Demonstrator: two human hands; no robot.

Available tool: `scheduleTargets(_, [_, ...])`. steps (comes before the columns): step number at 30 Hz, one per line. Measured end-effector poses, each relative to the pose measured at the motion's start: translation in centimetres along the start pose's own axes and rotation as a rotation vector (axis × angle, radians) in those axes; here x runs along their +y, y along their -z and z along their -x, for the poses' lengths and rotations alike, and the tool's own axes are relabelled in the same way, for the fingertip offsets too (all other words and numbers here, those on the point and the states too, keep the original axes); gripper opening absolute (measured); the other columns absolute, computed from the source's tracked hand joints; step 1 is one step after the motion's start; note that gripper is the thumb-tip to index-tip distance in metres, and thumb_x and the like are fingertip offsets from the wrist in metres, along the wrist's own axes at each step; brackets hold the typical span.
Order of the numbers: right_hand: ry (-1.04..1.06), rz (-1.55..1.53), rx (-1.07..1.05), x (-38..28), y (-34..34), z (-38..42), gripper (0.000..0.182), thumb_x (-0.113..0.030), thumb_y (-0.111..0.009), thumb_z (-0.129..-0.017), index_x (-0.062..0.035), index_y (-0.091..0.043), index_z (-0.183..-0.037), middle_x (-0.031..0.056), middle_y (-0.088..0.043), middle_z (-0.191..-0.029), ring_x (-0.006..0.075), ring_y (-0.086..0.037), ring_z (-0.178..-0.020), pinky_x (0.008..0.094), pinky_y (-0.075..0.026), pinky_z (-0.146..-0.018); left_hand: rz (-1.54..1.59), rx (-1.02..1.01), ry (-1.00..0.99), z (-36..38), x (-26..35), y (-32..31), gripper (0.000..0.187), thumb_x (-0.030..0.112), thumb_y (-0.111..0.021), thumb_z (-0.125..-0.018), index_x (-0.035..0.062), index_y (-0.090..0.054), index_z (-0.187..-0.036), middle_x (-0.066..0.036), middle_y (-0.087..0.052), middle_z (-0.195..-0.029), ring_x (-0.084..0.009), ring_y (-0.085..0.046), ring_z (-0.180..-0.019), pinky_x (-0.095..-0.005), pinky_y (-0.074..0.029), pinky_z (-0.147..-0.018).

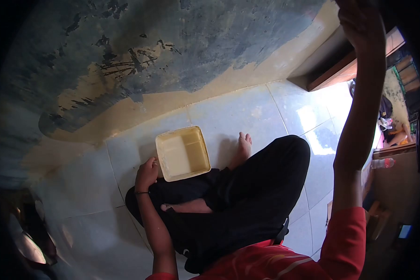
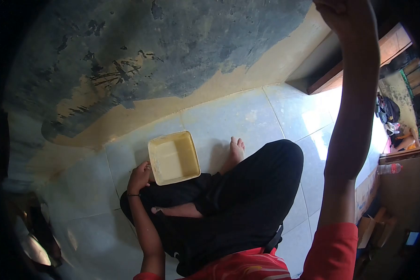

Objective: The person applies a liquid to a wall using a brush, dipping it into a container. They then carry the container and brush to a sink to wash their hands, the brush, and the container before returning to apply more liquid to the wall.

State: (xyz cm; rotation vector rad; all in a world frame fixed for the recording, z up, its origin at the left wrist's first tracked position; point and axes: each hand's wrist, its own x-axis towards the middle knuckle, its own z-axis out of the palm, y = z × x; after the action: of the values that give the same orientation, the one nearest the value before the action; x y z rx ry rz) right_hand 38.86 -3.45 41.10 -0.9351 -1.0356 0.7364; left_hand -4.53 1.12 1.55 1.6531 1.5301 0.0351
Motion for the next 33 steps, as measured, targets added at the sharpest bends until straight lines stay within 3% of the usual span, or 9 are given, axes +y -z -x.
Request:
scheduleTargets(2, [-0.079,-0.104,-0.075,2.2,1.9,-1.0,0.027,-0.028,-0.038,-0.098,-0.0061,-0.046,-0.083,-0.0053,-0.035,-0.049,0.0009,-0.028,-0.030,0.0146,-0.024,-0.024,0.017,-0.014,0.010,-0.1,-0.1,0.0,0.033,0.019,-0.042,-0.087,0.0063,-0.057,-0.113,-0.015,-0.065,-0.076,-0.0230,-0.062,-0.052,-0.0339,-0.051,-0.054])
scheduleTargets(3, [-0.025,-0.069,0.061,3.3,1.2,-0.6,0.025,-0.028,-0.038,-0.098,-0.0056,-0.046,-0.088,-0.0036,-0.039,-0.054,0.0003,-0.030,-0.032,0.0138,-0.025,-0.024,0.033,-0.027,0.018,-0.1,0.0,0.0,0.033,0.020,-0.041,-0.087,0.0064,-0.057,-0.113,-0.014,-0.065,-0.073,-0.0227,-0.062,-0.051,-0.0339,-0.050,-0.054])
scheduleTargets(5, [-0.078,-0.085,0.035,4.8,1.9,0.4,0.023,-0.029,-0.037,-0.098,-0.0073,-0.046,-0.096,-0.0016,-0.042,-0.061,0.0013,-0.032,-0.036,0.0148,-0.025,-0.027,0.010,-0.022,0.018,0.1,0.4,0.2,0.033,0.020,-0.041,-0.087,0.0065,-0.057,-0.113,-0.014,-0.064,-0.070,-0.0221,-0.062,-0.051,-0.0339,-0.050,-0.054])
scheduleTargets(6, [-0.130,-0.091,-0.122,6.7,6.3,-0.7,0.027,-0.027,-0.040,-0.097,-0.0019,-0.048,-0.104,0.0012,-0.048,-0.069,-0.0010,-0.030,-0.037,0.0123,-0.025,-0.028,-0.015,-0.021,0.017,0.2,0.5,0.3,0.032,0.020,-0.041,-0.087,0.0066,-0.057,-0.113,-0.013,-0.064,-0.068,-0.0216,-0.062,-0.051,-0.0340,-0.050,-0.054])
scheduleTargets(10, [-0.205,-0.030,0.040,10.0,3.9,3.6,0.030,-0.035,-0.049,-0.093,-0.0051,-0.048,-0.091,-0.0006,-0.047,-0.062,0.0003,-0.029,-0.036,0.0150,-0.024,-0.031,-0.015,-0.023,0.005,0.1,0.5,0.2,0.031,0.020,-0.041,-0.088,0.0068,-0.057,-0.111,-0.014,-0.063,-0.066,-0.0217,-0.061,-0.050,-0.0346,-0.049,-0.054])
scheduleTargets(12, [-0.257,-0.054,0.072,12.1,3.8,5.3,0.024,-0.032,-0.046,-0.095,-0.0085,-0.044,-0.101,0.0025,-0.050,-0.074,0.0001,-0.029,-0.038,0.0145,-0.024,-0.032,-0.045,-0.031,-0.008,0.3,0.7,0.3,0.030,0.020,-0.042,-0.088,0.0067,-0.057,-0.110,-0.017,-0.063,-0.070,-0.0268,-0.063,-0.058,-0.0380,-0.050,-0.059])
scheduleTargets(18, [-0.441,-0.131,0.162,17.6,4.3,9.5,0.028,-0.030,-0.039,-0.097,-0.0100,-0.042,-0.116,0.0037,-0.046,-0.072,0.0018,-0.030,-0.039,0.0156,-0.023,-0.033,-0.104,0.010,-0.051,-0.4,-0.8,-0.4,0.029,0.020,-0.043,-0.086,0.0079,-0.057,-0.109,-0.021,-0.063,-0.088,-0.0390,-0.060,-0.085,-0.0457,-0.047,-0.074])
scheduleTargets(28, [-0.779,-0.052,0.239,23.2,7.0,13.3,0.021,-0.030,-0.045,-0.095,-0.0106,-0.041,-0.102,0.0058,-0.048,-0.073,0.0022,-0.030,-0.039,0.0164,-0.024,-0.033,-0.102,0.020,-0.049,-0.3,-1.2,-0.5,0.029,0.020,-0.044,-0.086,0.0070,-0.058,-0.108,-0.022,-0.062,-0.092,-0.0390,-0.059,-0.090,-0.0454,-0.047,-0.077])
scheduleTargets(33, [-1.102,-0.114,0.311,28.8,8.6,14.1,0.020,-0.024,-0.045,-0.094,-0.0067,-0.041,-0.086,0.0075,-0.047,-0.071,0.0067,-0.028,-0.037,0.0216,-0.023,-0.032,-0.098,0.010,-0.053,-0.1,-0.3,-0.2,0.032,0.021,-0.044,-0.086,0.0053,-0.057,-0.111,-0.020,-0.065,-0.084,-0.0334,-0.064,-0.072,-0.0411,-0.050,-0.067])
